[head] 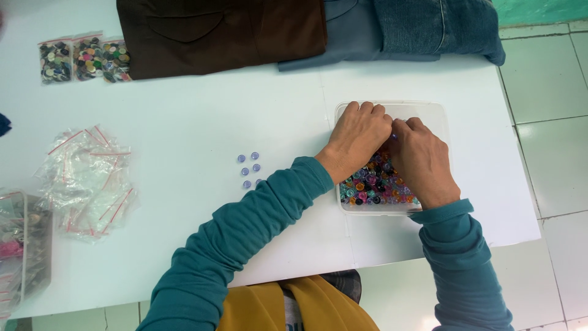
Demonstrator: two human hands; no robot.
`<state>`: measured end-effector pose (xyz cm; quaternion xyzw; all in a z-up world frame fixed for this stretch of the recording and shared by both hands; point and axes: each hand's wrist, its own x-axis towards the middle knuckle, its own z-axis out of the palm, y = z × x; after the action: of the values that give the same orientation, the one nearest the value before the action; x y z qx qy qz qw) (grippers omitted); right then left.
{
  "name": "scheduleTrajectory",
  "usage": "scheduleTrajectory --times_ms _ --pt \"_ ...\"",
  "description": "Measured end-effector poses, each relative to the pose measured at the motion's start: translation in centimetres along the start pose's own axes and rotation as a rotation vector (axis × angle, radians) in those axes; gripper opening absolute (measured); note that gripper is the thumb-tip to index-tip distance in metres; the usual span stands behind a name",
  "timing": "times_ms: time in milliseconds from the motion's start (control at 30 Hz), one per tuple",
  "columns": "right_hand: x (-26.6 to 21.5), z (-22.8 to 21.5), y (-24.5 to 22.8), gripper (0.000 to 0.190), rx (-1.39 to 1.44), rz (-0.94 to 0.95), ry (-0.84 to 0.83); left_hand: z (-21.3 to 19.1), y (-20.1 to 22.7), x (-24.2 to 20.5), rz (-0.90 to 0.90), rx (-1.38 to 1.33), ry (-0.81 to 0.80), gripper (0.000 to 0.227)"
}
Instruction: Sorting small colorful buttons from a container and placing them into small plastic bags
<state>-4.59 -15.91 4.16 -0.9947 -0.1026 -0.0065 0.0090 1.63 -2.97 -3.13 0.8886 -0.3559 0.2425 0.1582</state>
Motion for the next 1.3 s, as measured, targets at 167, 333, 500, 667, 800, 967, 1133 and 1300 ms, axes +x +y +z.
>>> scheduleTrajectory --times_ms 167,333,500,667,800,967,1133,1300 --pt "-0.1 -1.1 -0.3 0.020 0.085 0.016 0.032 -2.2 -0.1 0.0 -0.017 -0.044 0.041 0.021" --pt "-0.5 -0.8 0.1 0.012 0.215 0.012 0.154 -7.3 -0.7 -0.8 -0.057 -0.108 0.102 0.024" --pt "-2.1 -3.2 -3.3 0.012 0.556 -0.022 0.270 -17.2 -4.6 -4.0 -0.190 -0.137 0.002 0.036" --pt "-3.8 -4.3 -9.4 0.011 0.625 -0.183 0.344 -22.8 -8.0 -11.2 -0.295 -0.205 -0.023 0.031" --pt "-4.9 -2.4 -14.2 0.016 0.691 -0.338 0.286 -21.7 -7.7 -18.4 -0.434 -0.266 -0.142 0.026" --pt "-5.0 2.9 -18.4 0.015 0.816 -0.274 0.141 -19.4 -7.2 -23.6 -0.585 -0.371 -0.290 0.021" --pt "-4.8 4.9 -19.2 0.011 0.751 -0.257 0.025 -17.7 -6.8 -25.0 -0.629 -0.353 -0.273 0.020" --pt "-4.6 4.8 -19.7 0.012 0.716 -0.226 -0.045 -18.0 -6.7 -24.8 -0.635 -0.325 -0.321 0.022"
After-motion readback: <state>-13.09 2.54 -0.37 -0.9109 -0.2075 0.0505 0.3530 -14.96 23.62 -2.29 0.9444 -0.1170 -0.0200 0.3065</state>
